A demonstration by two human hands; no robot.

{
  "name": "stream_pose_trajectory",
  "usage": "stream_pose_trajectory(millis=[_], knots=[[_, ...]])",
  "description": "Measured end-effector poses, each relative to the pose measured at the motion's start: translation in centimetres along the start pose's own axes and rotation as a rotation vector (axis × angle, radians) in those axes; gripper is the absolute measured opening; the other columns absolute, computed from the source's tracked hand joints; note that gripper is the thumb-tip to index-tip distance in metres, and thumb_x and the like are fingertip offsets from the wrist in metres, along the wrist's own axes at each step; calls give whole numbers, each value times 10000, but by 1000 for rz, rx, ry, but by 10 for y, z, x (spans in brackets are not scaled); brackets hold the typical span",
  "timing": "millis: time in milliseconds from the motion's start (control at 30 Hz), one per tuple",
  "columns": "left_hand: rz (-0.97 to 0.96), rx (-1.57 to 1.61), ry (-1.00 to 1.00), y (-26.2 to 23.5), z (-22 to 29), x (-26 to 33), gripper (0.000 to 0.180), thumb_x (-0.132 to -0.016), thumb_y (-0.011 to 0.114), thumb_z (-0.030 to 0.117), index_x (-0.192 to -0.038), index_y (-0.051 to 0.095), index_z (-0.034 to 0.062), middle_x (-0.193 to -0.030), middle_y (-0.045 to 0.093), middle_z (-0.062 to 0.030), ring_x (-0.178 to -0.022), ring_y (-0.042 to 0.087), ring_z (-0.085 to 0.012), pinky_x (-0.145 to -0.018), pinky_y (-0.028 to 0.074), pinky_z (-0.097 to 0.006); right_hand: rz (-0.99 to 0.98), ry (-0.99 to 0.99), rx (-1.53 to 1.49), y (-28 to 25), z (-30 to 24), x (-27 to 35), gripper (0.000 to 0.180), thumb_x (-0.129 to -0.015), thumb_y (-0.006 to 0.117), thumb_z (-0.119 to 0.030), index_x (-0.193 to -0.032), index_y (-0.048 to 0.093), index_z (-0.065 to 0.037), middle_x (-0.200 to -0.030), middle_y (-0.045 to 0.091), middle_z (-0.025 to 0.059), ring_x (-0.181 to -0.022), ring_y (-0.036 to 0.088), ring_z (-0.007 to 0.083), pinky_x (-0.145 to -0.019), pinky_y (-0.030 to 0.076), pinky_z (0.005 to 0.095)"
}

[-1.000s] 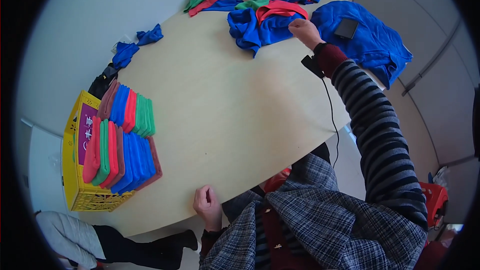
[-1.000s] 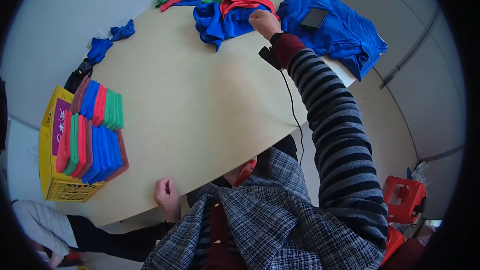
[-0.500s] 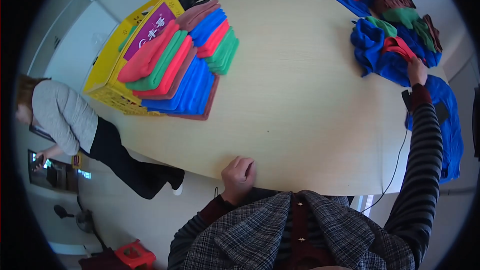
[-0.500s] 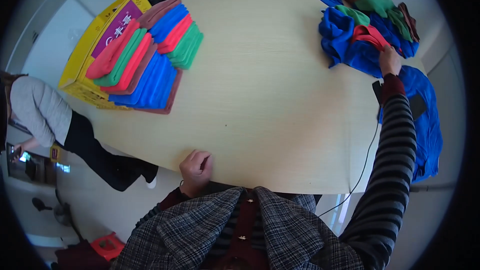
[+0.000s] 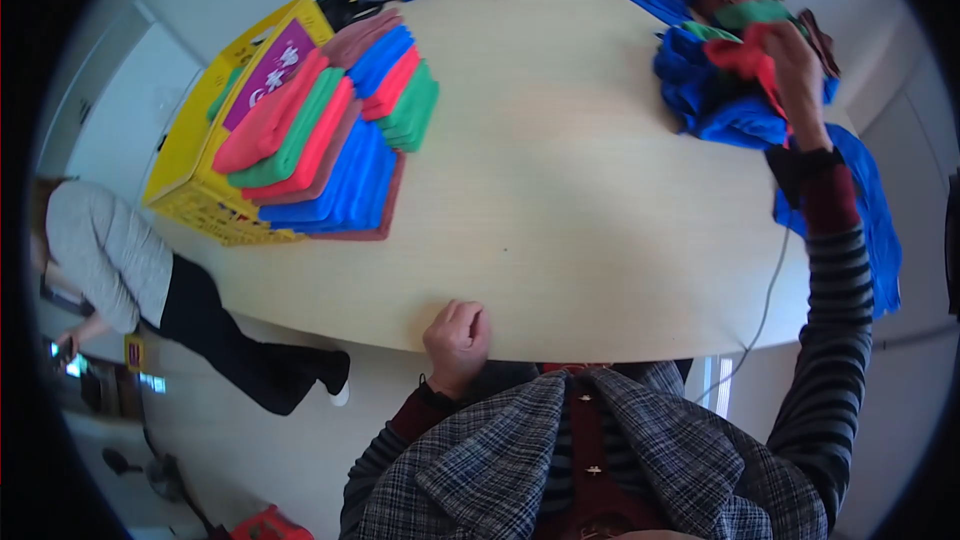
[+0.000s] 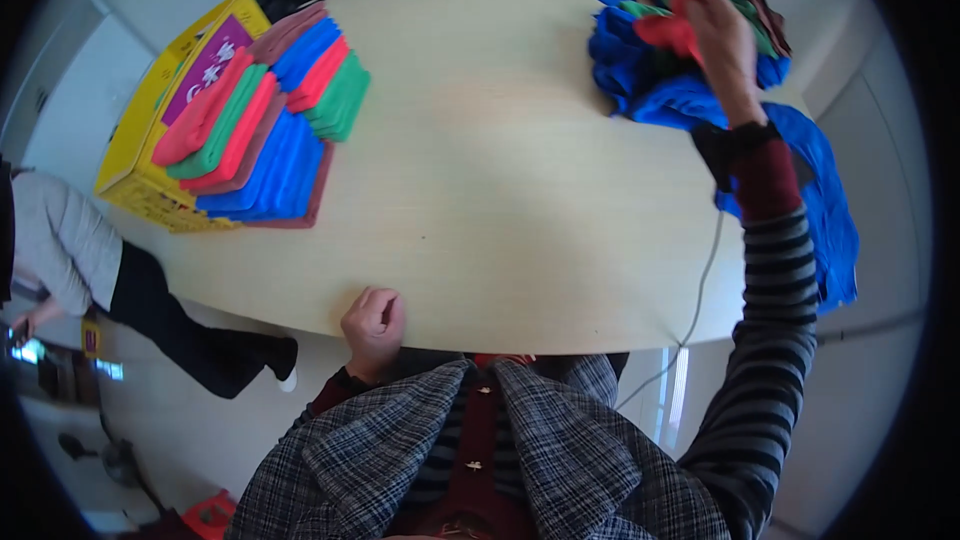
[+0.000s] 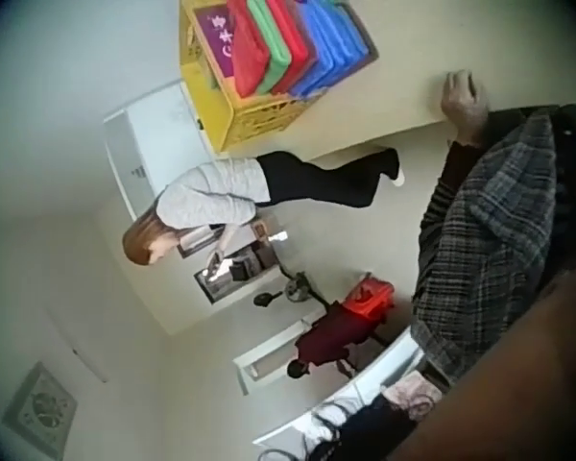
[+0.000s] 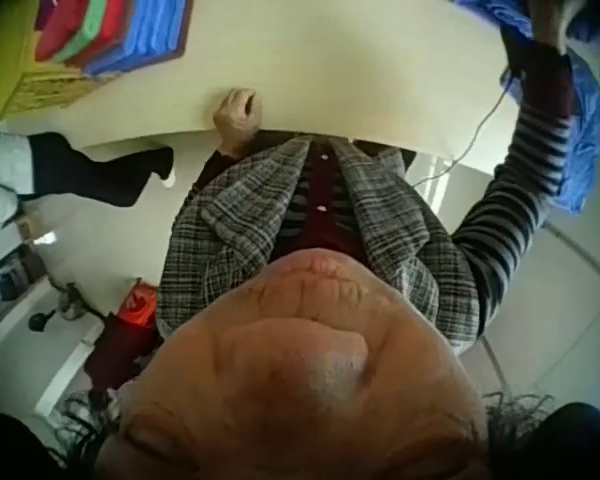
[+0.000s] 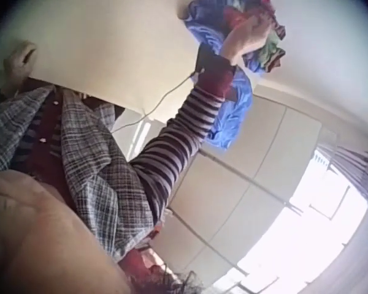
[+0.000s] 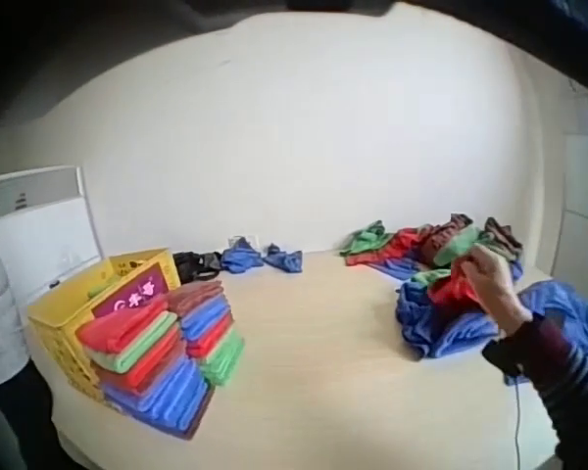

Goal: The person spreads a red cloth on a table, folds it in half twice to form a square, and places it onto a stack of cloths in a yellow crate.

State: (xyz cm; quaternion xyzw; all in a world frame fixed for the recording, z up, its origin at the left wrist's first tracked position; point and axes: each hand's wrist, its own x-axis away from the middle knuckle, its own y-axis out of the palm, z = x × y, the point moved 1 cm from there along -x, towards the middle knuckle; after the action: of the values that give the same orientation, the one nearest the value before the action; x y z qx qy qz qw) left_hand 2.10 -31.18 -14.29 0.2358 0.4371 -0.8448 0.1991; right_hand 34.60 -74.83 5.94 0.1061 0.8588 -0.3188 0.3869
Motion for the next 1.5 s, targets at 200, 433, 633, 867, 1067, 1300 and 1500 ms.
stream_pose_trajectory(millis=[200, 433, 633, 867, 1067, 1300, 1500], knots=[[-87, 198, -93, 6, -6, 9, 172, -839, 703, 0, -1000, 663, 48, -776, 620, -70, -615, 594, -195, -570, 478, -319, -448, -332, -258, 61, -231, 144, 130, -884, 655, 6, -1005, 634, -38, -903, 667, 126, -839, 687, 289, -719, 542, 362], [-191, 495, -78, 4, 27, 8, 391, -846, 736, 51, -1209, 593, 35, -898, 601, -77, -725, 581, -180, -667, 493, -322, -719, 77, -600, 111, -270, 257, 81, -908, 640, -106, -967, 640, -51, -834, 685, 158, -788, 692, 341, -691, 547, 403], [-130, 569, 12, -21, 33, 16, 438, -849, 771, 122, -1223, 573, 11, -1045, 579, -106, -872, 588, -217, -791, 499, -342, -730, 327, -758, 118, -292, 263, 91, -924, 653, -108, -980, 641, -37, -861, 695, 148, -805, 708, 306, -691, 553, 371], [-32, 623, -54, -40, 41, 1, 367, -881, 739, 113, -1189, 576, -3, -1035, 588, -80, -875, 588, -183, -784, 498, -330, -579, -4, -425, 118, -309, 248, 119, -891, 671, -146, -932, 640, -38, -825, 670, 142, -787, 680, 340, -675, 542, 407], [0, 636, -145, -41, 23, 0, 263, -933, 678, 79, -1166, 587, -3, -1044, 605, -63, -913, 586, -149, -818, 500, -306, -564, -158, -289, 131, -319, 249, 130, -886, 695, -150, -949, 648, -46, -868, 663, 130, -816, 668, 346, -699, 542, 401], [4, 881, -371, -34, 11, -18, 161, -989, 605, 71, -1136, 596, 7, -1083, 635, -68, -970, 599, -147, -931, 480, -303, -436, 52, -241, 90, -212, 246, 206, -850, 737, -107, -1031, 663, -43, -925, 677, 107, -840, 702, 263, -746, 565, 372], [27, 1085, -325, -44, 7, -43, 121, -956, 605, 58, -1067, 585, 15, -1145, 625, -100, -1078, 569, -164, -1022, 420, -318, -391, -69, 449, 51, -84, 259, 356, -834, 728, -116, -1172, 626, -70, -1161, 636, 124, -1116, 617, 315, -953, 505, 413]])
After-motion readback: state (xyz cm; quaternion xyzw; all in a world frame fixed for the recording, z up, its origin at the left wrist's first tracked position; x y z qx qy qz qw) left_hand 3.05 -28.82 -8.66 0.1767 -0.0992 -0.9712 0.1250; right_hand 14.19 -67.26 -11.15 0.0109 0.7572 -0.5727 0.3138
